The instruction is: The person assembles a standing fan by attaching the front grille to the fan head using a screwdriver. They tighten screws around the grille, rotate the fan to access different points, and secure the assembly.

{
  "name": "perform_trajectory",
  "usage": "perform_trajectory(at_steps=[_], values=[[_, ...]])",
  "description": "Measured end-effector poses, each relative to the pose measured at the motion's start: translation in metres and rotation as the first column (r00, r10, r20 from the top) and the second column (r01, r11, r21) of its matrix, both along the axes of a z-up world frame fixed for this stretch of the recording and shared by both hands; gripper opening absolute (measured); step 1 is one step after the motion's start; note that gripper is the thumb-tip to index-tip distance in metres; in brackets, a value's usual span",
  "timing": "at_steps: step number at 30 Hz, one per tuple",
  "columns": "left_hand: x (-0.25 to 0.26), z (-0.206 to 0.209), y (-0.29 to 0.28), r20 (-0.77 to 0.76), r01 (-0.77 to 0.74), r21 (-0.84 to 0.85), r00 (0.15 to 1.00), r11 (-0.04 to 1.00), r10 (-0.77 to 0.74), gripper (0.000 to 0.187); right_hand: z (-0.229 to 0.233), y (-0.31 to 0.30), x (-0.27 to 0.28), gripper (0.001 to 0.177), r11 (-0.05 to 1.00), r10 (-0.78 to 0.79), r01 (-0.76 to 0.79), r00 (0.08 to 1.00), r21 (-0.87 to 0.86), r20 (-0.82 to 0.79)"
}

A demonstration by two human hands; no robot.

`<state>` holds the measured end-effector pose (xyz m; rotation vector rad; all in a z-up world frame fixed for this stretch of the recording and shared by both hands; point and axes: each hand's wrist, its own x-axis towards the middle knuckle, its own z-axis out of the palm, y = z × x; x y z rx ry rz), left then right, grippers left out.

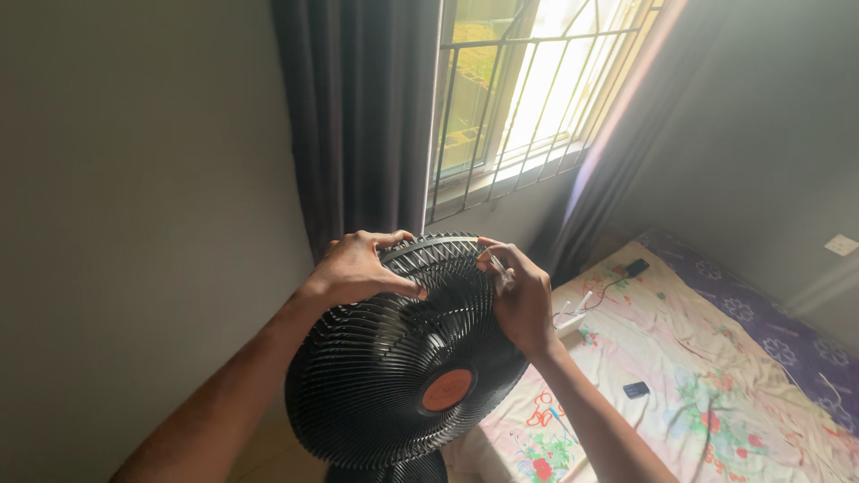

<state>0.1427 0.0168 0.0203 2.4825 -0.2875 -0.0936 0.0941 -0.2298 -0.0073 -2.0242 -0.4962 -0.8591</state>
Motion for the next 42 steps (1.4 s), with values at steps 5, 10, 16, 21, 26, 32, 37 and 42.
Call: perform_trajectory(at_steps=[5, 10, 16, 21, 26, 32, 37, 42], values=[[-0.014, 0.001, 0.003, -0.016, -0.002, -0.031, 1.0, 1.0, 0.002, 0.108, -0.012, -0.001, -0.007, 0.015, 0.989, 0.117, -0.124, 0.989, 0.079, 0.088], [-0.027, -0.006, 0.009, 0.023, 0.039, -0.121, 0.999, 0.992, -0.037, 0.105, -0.021, 0.0, -0.014, 0.015, 0.995, 0.087, -0.094, 0.986, 0.042, 0.14], [-0.048, -0.007, 0.016, 0.011, 0.047, -0.132, 0.999, 0.99, -0.046, 0.104, -0.023, 0.005, -0.033, 0.023, 0.997, 0.07, -0.071, 0.972, -0.001, 0.224], [-0.056, -0.016, 0.016, -0.001, 0.034, -0.195, 0.999, 0.98, -0.035, 0.105, -0.032, 0.007, -0.045, 0.026, 0.999, 0.036, -0.036, 0.965, -0.004, 0.261], [-0.064, -0.022, 0.018, 0.099, 0.125, -0.228, 0.99, 0.966, -0.105, 0.107, -0.04, 0.013, -0.055, 0.026, 0.999, -0.012, 0.003, 0.968, 0.036, 0.252], [-0.078, -0.024, 0.015, 0.071, 0.117, -0.187, 0.992, 0.975, -0.106, 0.113, -0.055, 0.02, -0.068, 0.039, 0.997, -0.075, 0.076, 0.907, 0.014, 0.414], [-0.085, -0.025, 0.014, 0.135, 0.149, -0.161, 0.983, 0.976, -0.128, 0.114, -0.064, 0.024, -0.068, 0.036, 0.98, -0.188, 0.2, 0.888, 0.016, 0.419], [-0.089, -0.027, 0.012, 0.143, 0.175, -0.196, 0.979, 0.965, -0.148, 0.113, -0.066, 0.027, -0.068, 0.038, 0.968, -0.223, 0.249, 0.854, 0.007, 0.469]])
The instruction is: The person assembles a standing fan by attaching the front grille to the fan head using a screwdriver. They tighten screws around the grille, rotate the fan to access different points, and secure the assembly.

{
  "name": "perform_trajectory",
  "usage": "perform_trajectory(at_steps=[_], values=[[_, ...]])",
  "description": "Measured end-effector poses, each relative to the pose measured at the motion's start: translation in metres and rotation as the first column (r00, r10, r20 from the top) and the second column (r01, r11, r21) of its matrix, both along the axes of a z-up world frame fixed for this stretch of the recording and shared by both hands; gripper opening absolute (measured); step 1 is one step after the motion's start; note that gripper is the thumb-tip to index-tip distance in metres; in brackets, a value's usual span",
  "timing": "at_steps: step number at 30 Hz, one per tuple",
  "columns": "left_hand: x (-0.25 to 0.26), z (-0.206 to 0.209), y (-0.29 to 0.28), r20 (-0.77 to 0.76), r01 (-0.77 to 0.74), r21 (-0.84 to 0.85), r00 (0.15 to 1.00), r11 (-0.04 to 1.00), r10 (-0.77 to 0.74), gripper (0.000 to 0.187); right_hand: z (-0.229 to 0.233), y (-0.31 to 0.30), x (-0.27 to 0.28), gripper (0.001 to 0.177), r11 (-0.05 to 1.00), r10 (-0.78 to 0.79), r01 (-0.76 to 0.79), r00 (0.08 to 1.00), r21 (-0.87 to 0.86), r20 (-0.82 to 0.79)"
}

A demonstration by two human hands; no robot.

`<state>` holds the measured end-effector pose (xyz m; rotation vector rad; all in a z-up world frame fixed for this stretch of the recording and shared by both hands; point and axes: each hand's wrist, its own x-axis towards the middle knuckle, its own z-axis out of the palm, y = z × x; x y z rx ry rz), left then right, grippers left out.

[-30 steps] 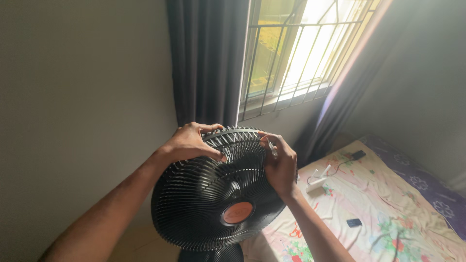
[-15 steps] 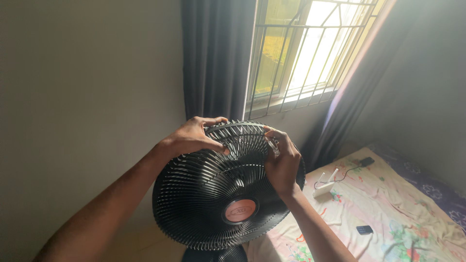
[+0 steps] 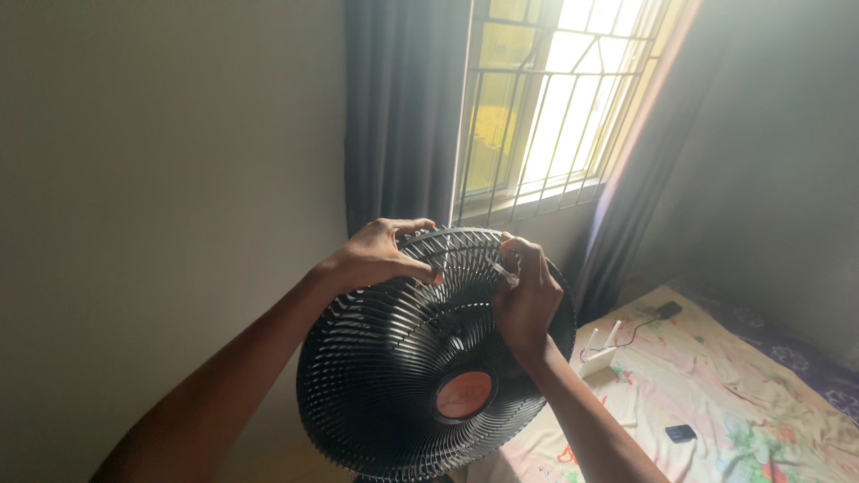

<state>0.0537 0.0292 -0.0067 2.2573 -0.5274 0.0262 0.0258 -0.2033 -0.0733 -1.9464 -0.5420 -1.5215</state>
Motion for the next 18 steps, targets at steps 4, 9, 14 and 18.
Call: perform_trajectory(at_steps=[4, 9, 14, 18], values=[[0.007, 0.0, 0.006, 0.04, 0.04, -0.023, 0.998, 0.999, -0.039, 0.105, 0.0, 0.007, 0.0, 0.038, 1.0, -0.015, 0.015, 1.0, 0.013, -0.011], [0.013, -0.003, 0.014, 0.099, 0.058, -0.097, 0.994, 0.994, -0.048, 0.097, -0.002, 0.014, -0.001, 0.042, 0.998, -0.053, 0.054, 0.998, 0.032, -0.033], [0.011, -0.004, 0.02, 0.019, 0.07, -0.14, 0.997, 0.988, -0.068, 0.088, -0.002, 0.017, -0.004, 0.04, 0.999, -0.05, 0.05, 0.999, 0.019, -0.017], [0.008, -0.003, 0.02, 0.04, 0.076, -0.098, 0.997, 0.992, -0.073, 0.085, -0.003, 0.019, -0.007, 0.042, 0.997, -0.073, 0.073, 0.997, 0.014, -0.009]])
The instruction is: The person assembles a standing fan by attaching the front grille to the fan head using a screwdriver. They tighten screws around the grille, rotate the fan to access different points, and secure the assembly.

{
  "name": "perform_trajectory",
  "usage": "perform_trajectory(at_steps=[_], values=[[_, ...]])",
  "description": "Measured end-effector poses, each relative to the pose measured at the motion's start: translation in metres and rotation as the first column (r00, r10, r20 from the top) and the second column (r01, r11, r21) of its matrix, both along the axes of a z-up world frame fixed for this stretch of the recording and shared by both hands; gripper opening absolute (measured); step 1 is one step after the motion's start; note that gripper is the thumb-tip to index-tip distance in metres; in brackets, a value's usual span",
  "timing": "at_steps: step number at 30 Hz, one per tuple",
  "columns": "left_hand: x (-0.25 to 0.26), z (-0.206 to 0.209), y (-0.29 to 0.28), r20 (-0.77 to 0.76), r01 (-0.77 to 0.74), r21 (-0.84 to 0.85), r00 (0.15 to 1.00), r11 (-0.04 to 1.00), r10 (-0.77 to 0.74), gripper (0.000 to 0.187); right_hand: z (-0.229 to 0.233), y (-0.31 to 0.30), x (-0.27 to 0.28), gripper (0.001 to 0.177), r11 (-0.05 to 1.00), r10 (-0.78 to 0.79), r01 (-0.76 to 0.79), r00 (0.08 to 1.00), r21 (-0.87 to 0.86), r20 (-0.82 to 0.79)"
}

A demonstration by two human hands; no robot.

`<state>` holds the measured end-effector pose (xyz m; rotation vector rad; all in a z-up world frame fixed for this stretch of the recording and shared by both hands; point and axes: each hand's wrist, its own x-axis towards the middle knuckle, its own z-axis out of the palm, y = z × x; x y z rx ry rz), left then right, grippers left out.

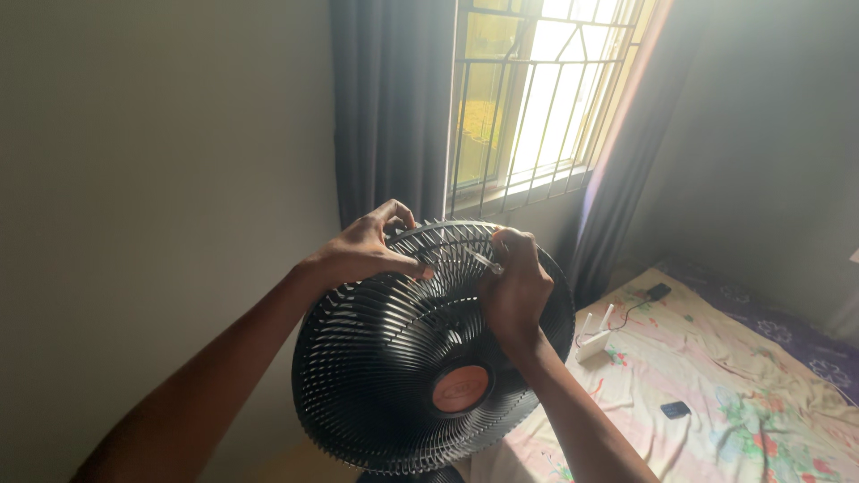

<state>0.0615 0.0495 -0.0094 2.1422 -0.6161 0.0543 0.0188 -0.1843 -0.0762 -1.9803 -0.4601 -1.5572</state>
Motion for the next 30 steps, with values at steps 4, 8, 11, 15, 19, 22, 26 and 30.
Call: perform_trajectory(at_steps=[4, 8, 11, 15, 19, 22, 26, 30], values=[[-0.012, -0.003, -0.005, 0.006, 0.038, -0.059, 0.999, 0.998, -0.038, 0.085, 0.0, -0.004, -0.007, 0.042, 1.0, 0.02, -0.02, 1.0, 0.018, -0.015], [-0.019, -0.003, -0.01, -0.022, -0.03, 0.019, 0.999, 0.999, 0.03, 0.089, -0.001, -0.01, -0.016, 0.036, 0.999, 0.026, -0.024, 0.998, 0.04, -0.052], [-0.027, -0.007, -0.014, 0.083, -0.039, 0.062, 0.996, 0.997, 0.034, 0.089, -0.004, -0.015, -0.024, 0.029, 0.998, 0.007, -0.006, 1.0, 0.068, -0.017], [-0.038, -0.01, -0.02, 0.22, -0.02, 0.072, 0.976, 0.997, 0.003, 0.088, -0.005, -0.025, -0.031, 0.031, 0.995, -0.012, 0.013, 1.0, 0.094, -0.013], [-0.056, -0.009, -0.025, 0.149, -0.109, 0.059, 0.984, 0.992, 0.1, 0.086, -0.006, -0.032, -0.037, 0.039, 0.996, -0.005, 0.008, 1.0, 0.094, -0.026], [-0.07, -0.015, -0.029, 0.328, -0.262, 0.095, 0.919, 0.96, 0.219, 0.089, -0.004, -0.039, -0.032, 0.037, 0.995, 0.047, -0.051, 0.997, 0.08, 0.055], [-0.093, -0.036, -0.033, 0.595, -0.466, 0.013, 0.715, 0.885, 0.368, 0.093, -0.009, -0.047, -0.024, 0.033, 0.923, 0.306, -0.27, 0.947, 0.273, -0.099], [-0.122, -0.066, -0.035, 0.702, -0.638, -0.103, 0.497, 0.763, 0.51, 0.095, -0.018, -0.057, -0.017, 0.04, 0.922, 0.36, -0.35, 0.932, 0.167, -0.035]])
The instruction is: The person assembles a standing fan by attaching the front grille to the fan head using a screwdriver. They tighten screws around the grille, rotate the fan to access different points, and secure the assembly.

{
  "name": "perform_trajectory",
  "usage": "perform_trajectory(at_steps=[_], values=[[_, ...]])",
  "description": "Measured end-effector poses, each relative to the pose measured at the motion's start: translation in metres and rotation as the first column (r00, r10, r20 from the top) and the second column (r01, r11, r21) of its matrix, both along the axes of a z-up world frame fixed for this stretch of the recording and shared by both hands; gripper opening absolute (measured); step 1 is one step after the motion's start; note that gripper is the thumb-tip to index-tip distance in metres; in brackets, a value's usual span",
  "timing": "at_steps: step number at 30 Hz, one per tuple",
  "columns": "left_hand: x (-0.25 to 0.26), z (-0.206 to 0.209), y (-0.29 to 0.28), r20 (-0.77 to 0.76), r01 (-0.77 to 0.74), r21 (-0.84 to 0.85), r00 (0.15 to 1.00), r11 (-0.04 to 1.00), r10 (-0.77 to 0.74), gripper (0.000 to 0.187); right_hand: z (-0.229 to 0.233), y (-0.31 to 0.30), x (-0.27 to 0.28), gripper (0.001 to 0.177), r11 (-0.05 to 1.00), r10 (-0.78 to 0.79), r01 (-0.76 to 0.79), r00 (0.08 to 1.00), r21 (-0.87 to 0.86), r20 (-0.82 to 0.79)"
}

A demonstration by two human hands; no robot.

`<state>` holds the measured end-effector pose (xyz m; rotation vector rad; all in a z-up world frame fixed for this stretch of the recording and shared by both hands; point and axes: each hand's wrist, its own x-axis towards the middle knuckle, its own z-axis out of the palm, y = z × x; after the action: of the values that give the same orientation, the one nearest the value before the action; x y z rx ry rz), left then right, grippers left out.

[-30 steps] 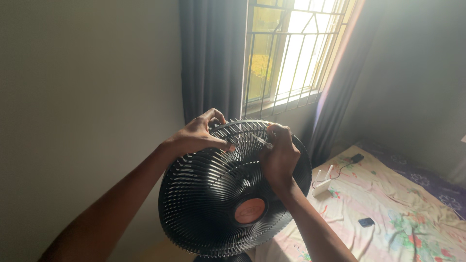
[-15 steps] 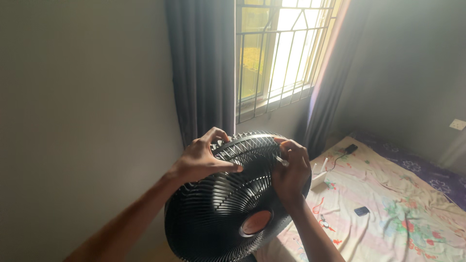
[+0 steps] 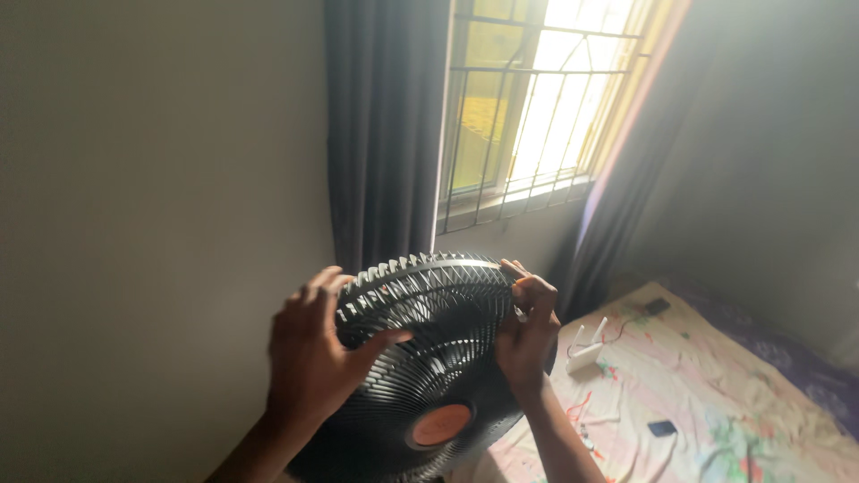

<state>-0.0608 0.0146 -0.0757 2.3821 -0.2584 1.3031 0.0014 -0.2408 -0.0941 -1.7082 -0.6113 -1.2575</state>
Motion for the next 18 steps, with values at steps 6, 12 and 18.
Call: perform_trajectory(at_steps=[6, 12, 18], values=[[-0.029, -0.049, 0.008, -0.083, -0.26, -0.258, 0.965, 0.931, 0.247, 0.102, -0.01, -0.005, 0.01, 0.03, 0.987, 0.157, -0.158, 0.985, -0.002, 0.075], [-0.04, -0.117, 0.018, -0.354, -0.4, -0.625, 0.911, 0.67, 0.213, 0.11, -0.014, -0.004, 0.018, 0.022, 0.986, 0.161, -0.163, 0.985, 0.025, 0.064], [-0.021, -0.185, 0.024, -0.12, -0.102, -0.748, 0.993, 0.656, 0.018, 0.112, -0.016, -0.005, 0.016, 0.043, 0.995, 0.034, -0.016, 0.982, -0.094, 0.185]])
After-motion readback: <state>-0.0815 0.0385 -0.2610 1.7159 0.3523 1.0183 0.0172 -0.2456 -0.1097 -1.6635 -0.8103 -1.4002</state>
